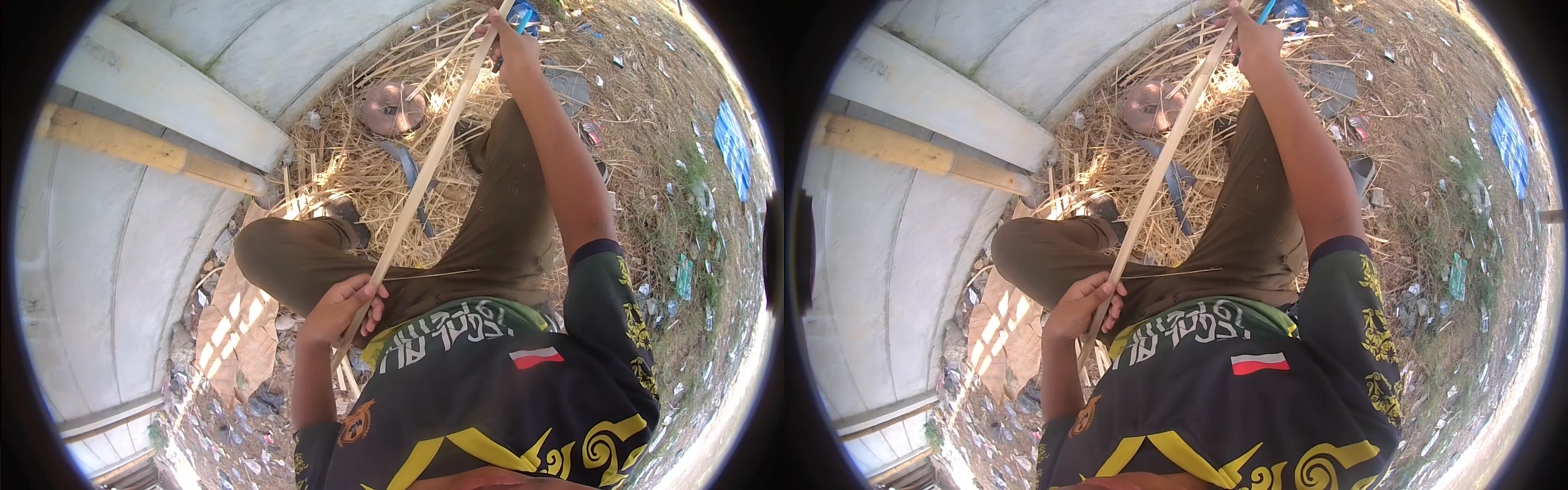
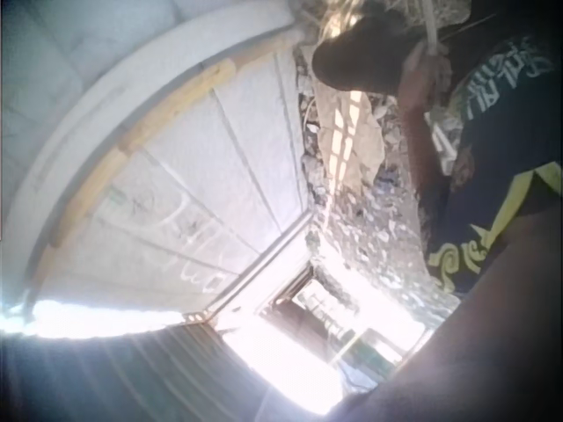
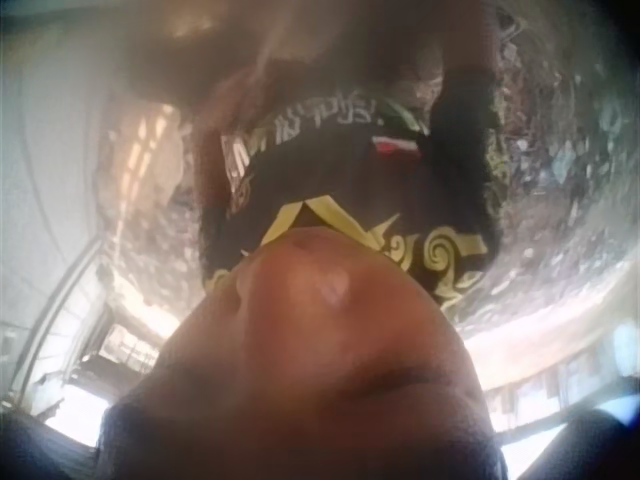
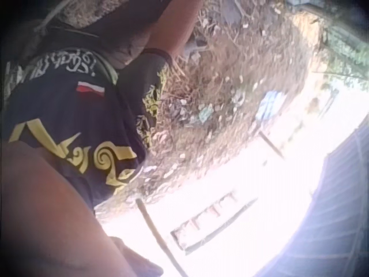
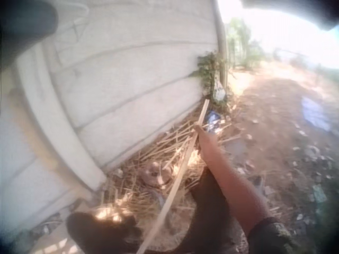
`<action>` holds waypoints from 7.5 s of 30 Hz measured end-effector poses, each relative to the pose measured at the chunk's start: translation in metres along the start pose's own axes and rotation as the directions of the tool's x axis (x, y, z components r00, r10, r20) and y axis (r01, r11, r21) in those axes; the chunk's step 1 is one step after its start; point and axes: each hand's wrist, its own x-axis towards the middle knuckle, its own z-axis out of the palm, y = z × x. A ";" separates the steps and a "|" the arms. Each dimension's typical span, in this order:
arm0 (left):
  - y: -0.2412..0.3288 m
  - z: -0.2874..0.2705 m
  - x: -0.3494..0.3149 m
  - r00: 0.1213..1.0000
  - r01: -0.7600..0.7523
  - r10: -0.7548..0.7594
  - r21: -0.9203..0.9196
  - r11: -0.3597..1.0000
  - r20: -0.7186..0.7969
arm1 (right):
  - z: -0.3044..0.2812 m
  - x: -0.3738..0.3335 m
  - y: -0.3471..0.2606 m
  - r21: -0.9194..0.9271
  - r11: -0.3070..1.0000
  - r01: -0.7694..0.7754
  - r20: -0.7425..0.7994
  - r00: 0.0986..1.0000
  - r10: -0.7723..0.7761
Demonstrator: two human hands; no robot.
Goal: The person sits on the ground and uses a utility knife to shave thin strips from a bamboo stick. They then switch to a larger machete to continue splitting and shaving the bamboo into thinner pieces.
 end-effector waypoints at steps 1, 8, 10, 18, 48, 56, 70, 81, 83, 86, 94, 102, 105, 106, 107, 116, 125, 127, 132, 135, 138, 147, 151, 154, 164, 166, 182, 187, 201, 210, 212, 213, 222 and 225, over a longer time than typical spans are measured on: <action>0.008 0.000 -0.002 0.996 -0.019 0.023 0.054 0.998 -0.085 | -0.001 0.010 0.003 -0.093 0.995 -0.022 -0.106 0.994 0.012; 0.072 -0.059 0.023 0.896 -0.120 0.310 0.498 0.859 -0.318 | -0.010 0.014 0.009 0.128 0.966 -0.225 -0.245 0.937 0.251; 0.093 -0.094 0.039 0.859 -0.116 0.397 0.633 0.766 -0.323 | -0.017 0.015 0.013 0.169 0.971 -0.170 -0.194 0.960 0.202; 0.146 -0.185 0.067 0.794 -0.036 0.449 0.705 0.709 -0.410 | -0.035 0.018 0.006 0.191 0.955 -0.229 -0.179 0.948 0.263; 0.098 -0.235 0.082 0.782 0.284 0.288 0.728 0.624 -0.552 | -0.021 0.005 0.010 0.161 0.952 -0.262 -0.112 0.953 0.281; 0.101 -0.229 0.083 0.789 0.271 0.288 0.729 0.628 -0.542 | -0.047 0.038 0.034 0.181 0.950 -0.256 -0.052 0.962 0.269; 0.101 -0.234 0.080 0.765 0.268 0.319 0.726 0.633 -0.560 | -0.044 0.032 0.031 0.204 0.948 -0.244 -0.028 0.967 0.254; 0.098 -0.238 0.078 0.762 0.243 0.318 0.705 0.666 -0.564 | -0.036 0.030 0.026 0.094 0.947 -0.306 -0.157 0.935 0.318; 0.096 -0.237 0.077 0.762 0.247 0.320 0.709 0.660 -0.564 | -0.026 0.022 0.018 0.037 0.938 -0.344 -0.203 0.917 0.344; 0.098 -0.233 0.078 0.765 0.252 0.311 0.706 0.662 -0.565 | -0.024 0.017 0.012 0.033 0.943 -0.332 -0.196 0.923 0.332; 0.097 -0.238 0.079 0.769 0.255 0.285 0.684 0.684 -0.572 | -0.027 0.018 0.013 0.071 0.945 -0.319 -0.170 0.930 0.326; 0.096 -0.239 0.077 0.761 0.252 0.290 0.677 0.692 -0.580 | -0.017 0.009 0.001 0.035 0.943 -0.331 -0.232 0.915 0.330; 0.097 -0.238 0.077 0.761 0.255 0.286 0.674 0.693 -0.582 | -0.014 0.005 -0.003 0.017 0.939 -0.343 -0.250 0.908 0.336; 0.097 -0.237 0.076 0.762 0.255 0.284 0.673 0.694 -0.582 | -0.014 0.004 -0.004 0.010 0.938 -0.348 -0.256 0.906 0.339; 0.097 -0.237 0.076 0.761 0.255 0.286 0.674 0.693 -0.582 | -0.014 0.004 -0.005 0.011 0.936 -0.353 -0.249 0.905 0.344; 0.131 -0.226 0.096 0.731 0.134 0.465 0.774 0.619 -0.499 | -0.021 0.007 0.011 0.122 0.966 -0.227 -0.152 0.958 0.245; 0.349 -0.050 0.225 0.343 -0.145 0.930 0.986 -0.083 0.129 | -0.008 0.013 0.018 0.219 0.901 -0.374 -0.168 0.896 0.412; 0.325 -0.008 0.214 0.462 -0.309 0.868 0.950 -0.036 0.183 | -0.016 0.010 0.008 0.155 0.926 -0.343 -0.182 0.912 0.368; 0.264 0.017 0.113 0.779 -0.219 0.626 0.950 0.222 0.033 | -0.036 0.020 -0.008 0.162 0.924 -0.347 -0.053 0.932 0.359; 0.213 -0.001 0.047 0.501 -0.287 0.861 0.920 0.266 -0.093 | -0.056 0.021 -0.012 0.238 0.895 -0.376 0.046 0.925 0.377; 0.123 -0.063 0.004 0.128 -0.379 0.889 0.806 0.454 -0.440 | -0.044 0.008 -0.015 0.261 0.883 -0.390 0.077 0.920 0.384; -0.326 -0.213 0.038 0.186 0.469 0.230 0.292 0.834 -0.955 | -0.100 0.027 -0.017 0.611 0.657 -0.442 0.170 0.884 0.436; -0.427 -0.186 0.022 0.254 0.550 -0.079 0.077 0.832 -0.964 | -0.077 0.018 -0.010 0.677 0.589 -0.441 0.103 0.850 0.517; -0.383 -0.137 0.067 0.122 0.665 -0.125 -0.012 0.747 -0.985 | -0.094 0.034 -0.020 0.583 0.666 -0.465 0.156 0.868 0.471; -0.375 -0.148 0.027 0.124 0.684 -0.038 0.058 0.727 -0.991 | -0.120 0.082 -0.001 0.514 0.676 -0.528 0.165 0.834 0.527; -0.364 -0.144 0.018 0.093 0.662 0.090 0.129 0.738 -0.992 | -0.123 0.086 -0.003 0.516 0.673 -0.530 0.172 0.834 0.525; -0.320 -0.121 -0.016 0.041 0.444 0.196 0.193 0.875 -0.980 | -0.119 0.076 -0.001 0.542 0.675 -0.501 0.134 0.844 0.520; -0.336 -0.106 -0.054 0.002 0.421 0.199 0.181 0.889 -0.980 | -0.131 0.085 -0.002 0.525 0.668 -0.527 0.178 0.836 0.519; -0.412 -0.079 -0.107 -0.211 0.387 0.134 0.043 0.921 -0.968 | -0.135 0.092 0.001 0.546 0.625 -0.558 0.221 0.816 0.535; -0.435 -0.187 -0.047 -0.156 0.357 0.027 -0.031 0.934 -0.987 | -0.126 0.087 -0.001 0.488 0.673 -0.555 0.153 0.814 0.560; -0.436 -0.221 -0.033 -0.022 0.433 0.004 -0.005 0.901 -1.000 | -0.141 0.092 -0.007 0.476 0.649 -0.593 0.266 0.801 0.537; -0.435 -0.233 -0.021 0.020 0.469 0.007 0.016 0.883 -1.000 | -0.151 0.097 -0.014 0.460 0.646 -0.609 0.320 0.792 0.520; -0.487 -0.297 -0.015 0.215 0.635 -0.014 0.129 0.761 -0.976 | -0.127 0.074 -0.016 0.440 0.674 -0.593 0.289 0.804 0.519; -0.465 -0.281 -0.009 0.224 0.631 -0.060 0.098 0.770 -0.973 | -0.113 0.069 -0.021 0.386 0.705 -0.595 0.299 0.804 0.514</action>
